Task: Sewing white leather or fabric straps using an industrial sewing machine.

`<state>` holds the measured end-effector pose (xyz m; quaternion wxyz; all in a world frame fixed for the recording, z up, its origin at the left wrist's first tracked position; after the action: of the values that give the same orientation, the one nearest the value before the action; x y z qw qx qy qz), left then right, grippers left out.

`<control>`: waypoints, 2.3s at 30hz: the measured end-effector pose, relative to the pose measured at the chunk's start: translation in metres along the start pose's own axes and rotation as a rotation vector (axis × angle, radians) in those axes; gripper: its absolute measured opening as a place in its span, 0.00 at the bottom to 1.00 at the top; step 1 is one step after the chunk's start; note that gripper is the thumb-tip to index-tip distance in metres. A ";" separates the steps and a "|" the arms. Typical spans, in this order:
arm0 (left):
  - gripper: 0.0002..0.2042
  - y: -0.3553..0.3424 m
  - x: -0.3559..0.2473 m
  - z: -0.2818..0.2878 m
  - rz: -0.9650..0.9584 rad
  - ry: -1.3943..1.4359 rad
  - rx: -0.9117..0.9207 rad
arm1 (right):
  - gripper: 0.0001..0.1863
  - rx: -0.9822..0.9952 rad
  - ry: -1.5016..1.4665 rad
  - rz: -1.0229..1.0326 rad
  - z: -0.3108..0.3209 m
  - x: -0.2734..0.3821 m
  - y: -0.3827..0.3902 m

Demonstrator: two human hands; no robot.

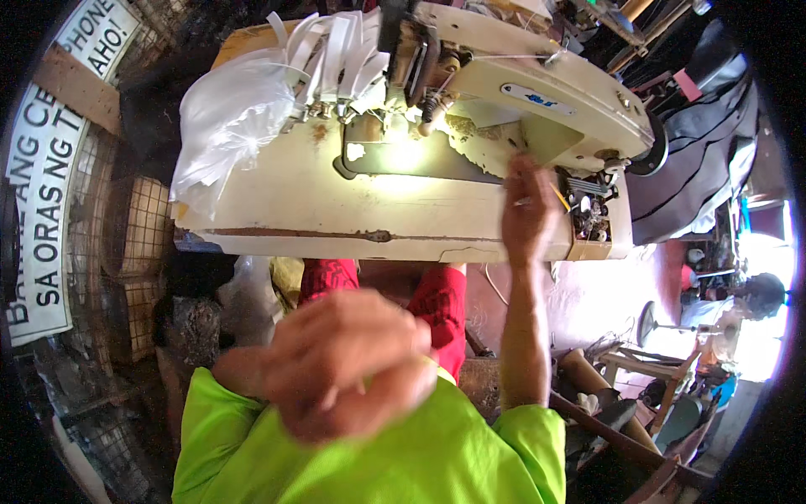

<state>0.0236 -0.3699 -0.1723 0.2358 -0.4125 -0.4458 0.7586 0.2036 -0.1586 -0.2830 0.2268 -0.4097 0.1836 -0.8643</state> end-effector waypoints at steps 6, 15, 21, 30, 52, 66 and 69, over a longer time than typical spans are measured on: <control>0.04 0.057 0.079 0.010 0.446 -0.278 0.308 | 0.07 -0.080 -0.117 -0.212 -0.062 -0.008 0.043; 0.10 0.050 0.222 -0.040 0.559 -0.500 0.067 | 0.07 -0.107 0.005 -0.029 -0.056 0.002 0.041; 0.14 0.036 0.257 -0.066 0.524 -0.619 0.047 | 0.08 -0.072 -0.004 -0.056 -0.053 0.000 0.038; 0.08 0.041 0.249 -0.060 0.639 -0.683 0.237 | 0.09 -0.058 -0.048 -0.073 -0.051 -0.005 0.042; 0.11 0.038 0.249 -0.022 0.190 -0.521 0.518 | 0.14 0.019 0.256 0.111 -0.006 -0.009 0.019; 0.14 0.050 0.249 -0.004 0.182 -0.858 0.417 | 0.17 0.093 0.556 0.187 0.022 -0.065 0.033; 0.13 0.048 0.252 -0.009 0.135 -0.897 0.466 | 0.16 0.139 0.619 0.204 0.022 -0.066 0.030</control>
<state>-0.1066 -0.2059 -0.3217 0.0576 -0.0104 -0.2944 0.9539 0.2652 -0.1503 -0.3259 0.2730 -0.0910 0.2246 -0.9310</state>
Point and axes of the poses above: each hand's wrist, its own y-axis away from the middle knuckle, its own z-axis out of the back of the hand, x = y × z, the point moved 1 cm from there along -y, towards the middle knuckle
